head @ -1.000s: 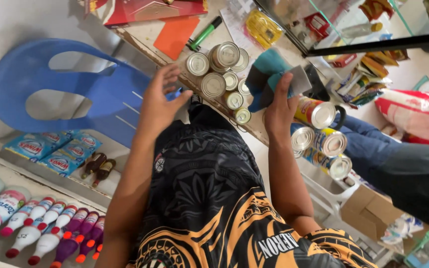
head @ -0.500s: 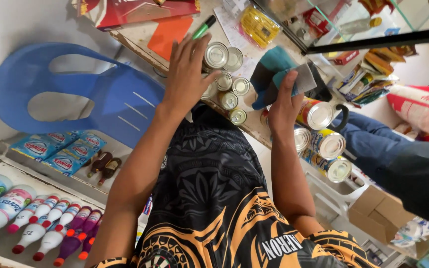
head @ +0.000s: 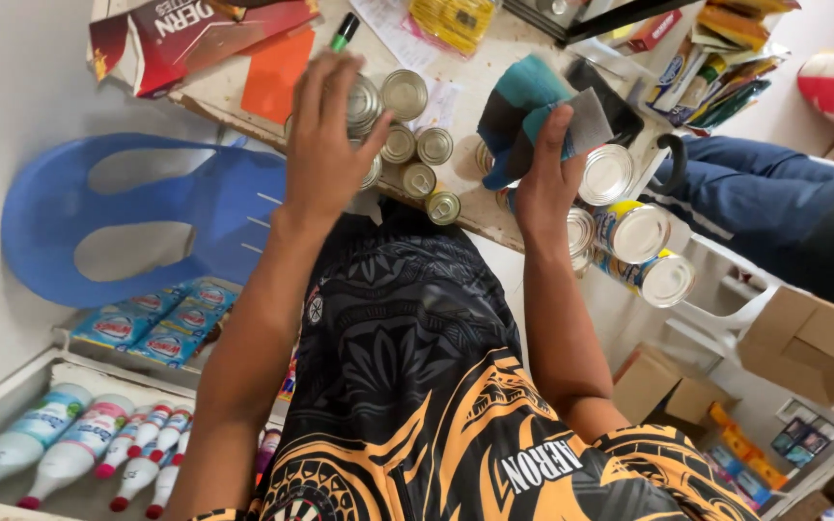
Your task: Cleaning individual canned goods with a cloth and organizing them on store shelves.
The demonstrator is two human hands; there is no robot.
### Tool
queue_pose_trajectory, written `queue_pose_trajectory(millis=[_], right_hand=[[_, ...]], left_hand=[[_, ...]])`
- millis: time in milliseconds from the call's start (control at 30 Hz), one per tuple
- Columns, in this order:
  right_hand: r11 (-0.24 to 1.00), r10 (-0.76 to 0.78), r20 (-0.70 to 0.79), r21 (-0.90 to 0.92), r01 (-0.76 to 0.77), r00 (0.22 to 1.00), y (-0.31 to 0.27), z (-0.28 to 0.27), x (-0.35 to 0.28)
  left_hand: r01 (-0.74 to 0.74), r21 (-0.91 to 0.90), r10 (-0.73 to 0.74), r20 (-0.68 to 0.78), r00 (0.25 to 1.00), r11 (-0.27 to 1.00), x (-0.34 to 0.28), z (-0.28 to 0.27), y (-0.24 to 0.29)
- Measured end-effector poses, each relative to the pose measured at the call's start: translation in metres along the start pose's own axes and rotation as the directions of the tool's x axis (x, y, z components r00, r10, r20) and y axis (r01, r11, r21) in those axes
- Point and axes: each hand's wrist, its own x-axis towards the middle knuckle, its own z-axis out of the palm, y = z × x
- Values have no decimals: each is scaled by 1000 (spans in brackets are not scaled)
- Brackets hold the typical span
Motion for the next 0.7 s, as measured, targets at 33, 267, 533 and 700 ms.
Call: queue_pose_trajectory(millis=[33, 267, 533, 700], right_hand=[[1000, -2, -18, -24, 1, 1000, 1, -1, 0], [989, 144, -109, 0, -145, 984, 24, -17, -5], [928, 323, -234, -110, -355, 917, 23, -11, -4], [961, 270, -98, -25, -274, 958, 29, -16, -3]], left_hand=[[-100, -17, 99, -60, 993, 995, 0, 6, 4], [-210, 26, 211, -29, 977, 977, -14, 31, 51], [-158, 559, 42, 215, 976, 814, 15, 151, -3], [-182, 781, -369, 469, 802, 597, 38, 180, -6]])
